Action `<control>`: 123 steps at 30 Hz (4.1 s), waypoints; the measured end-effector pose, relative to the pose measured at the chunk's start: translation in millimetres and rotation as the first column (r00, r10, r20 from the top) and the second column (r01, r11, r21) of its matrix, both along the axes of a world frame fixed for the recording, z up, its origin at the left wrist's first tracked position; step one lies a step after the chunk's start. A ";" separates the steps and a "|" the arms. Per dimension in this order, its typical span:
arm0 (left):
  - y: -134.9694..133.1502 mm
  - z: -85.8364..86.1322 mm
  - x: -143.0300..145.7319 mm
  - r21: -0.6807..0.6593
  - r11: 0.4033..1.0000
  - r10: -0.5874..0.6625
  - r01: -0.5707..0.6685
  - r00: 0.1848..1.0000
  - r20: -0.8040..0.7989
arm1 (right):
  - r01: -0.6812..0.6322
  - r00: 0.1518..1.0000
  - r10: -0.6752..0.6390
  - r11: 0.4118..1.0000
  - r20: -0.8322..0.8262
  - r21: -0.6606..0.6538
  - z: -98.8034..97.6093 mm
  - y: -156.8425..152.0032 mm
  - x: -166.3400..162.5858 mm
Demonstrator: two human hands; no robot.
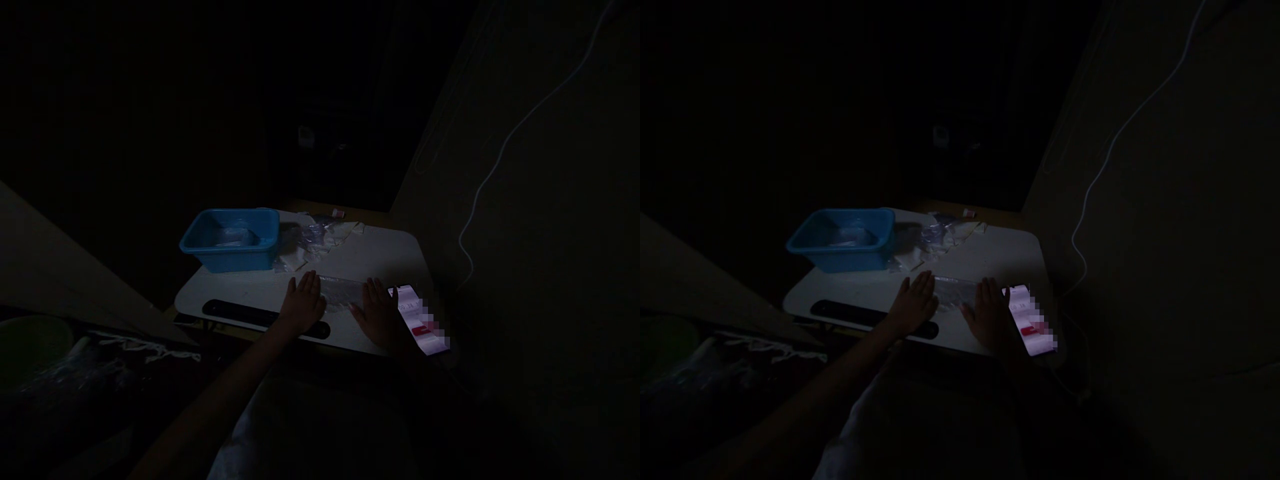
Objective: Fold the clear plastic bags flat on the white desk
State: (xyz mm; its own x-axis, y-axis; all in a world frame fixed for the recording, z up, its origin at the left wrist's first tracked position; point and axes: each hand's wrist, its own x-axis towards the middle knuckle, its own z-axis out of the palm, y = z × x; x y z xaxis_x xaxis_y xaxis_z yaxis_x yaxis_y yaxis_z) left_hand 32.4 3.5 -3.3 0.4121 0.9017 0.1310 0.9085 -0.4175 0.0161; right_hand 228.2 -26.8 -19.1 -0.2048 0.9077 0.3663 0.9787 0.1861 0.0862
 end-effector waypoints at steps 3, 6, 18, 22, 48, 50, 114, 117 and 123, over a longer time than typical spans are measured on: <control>0.4 0.1 0.2 -0.006 1.000 0.004 -0.004 1.000 -0.005 | 0.004 1.000 -0.004 1.000 0.005 -0.010 0.8 0.7 0.2; 0.4 1.1 0.8 -0.014 1.000 0.004 -0.005 1.000 -0.009 | 0.028 1.000 -0.029 0.999 -0.005 -0.020 4.2 2.7 -1.1; -0.7 0.3 1.7 0.011 0.998 0.058 -0.058 0.998 -0.018 | -0.063 0.998 0.061 0.985 -0.013 -0.162 6.4 7.1 -11.0; -0.5 0.0 0.7 0.009 0.993 0.117 -0.117 0.993 -0.011 | -0.052 0.998 0.047 0.982 -0.030 -0.183 7.1 5.8 -11.6; 1.8 6.5 60.5 -0.216 0.960 -0.146 0.178 0.977 0.157 | -0.054 0.998 0.045 0.975 -0.048 -0.217 13.1 3.1 -16.2; 2.0 6.5 51.0 -0.188 0.972 -0.116 0.139 0.985 0.127 | -0.041 0.998 0.029 0.973 -0.058 -0.226 11.9 3.8 -16.1; -2.3 -2.0 26.1 0.025 0.997 0.075 -0.077 0.994 0.077 | -0.224 0.823 -0.104 0.844 -0.559 -0.487 44.9 85.3 15.4; -1.5 -4.1 26.2 0.037 0.997 0.069 -0.072 0.994 0.082 | -0.190 0.807 -0.143 0.856 -0.572 -0.482 46.2 83.7 15.1; -0.2 -7.4 26.2 0.054 0.995 0.078 -0.083 0.993 0.090 | -0.148 0.764 -0.204 0.868 -0.612 -0.475 47.1 81.8 13.6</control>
State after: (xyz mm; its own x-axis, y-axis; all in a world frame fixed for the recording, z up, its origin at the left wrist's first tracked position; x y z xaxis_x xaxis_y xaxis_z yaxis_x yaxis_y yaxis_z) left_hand 58.6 3.3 -10.6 0.3232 0.9213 0.2163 0.9354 -0.3457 0.0747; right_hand 241.8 55.1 27.9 -0.0612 0.9954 -0.0738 0.7743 0.0007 -0.6328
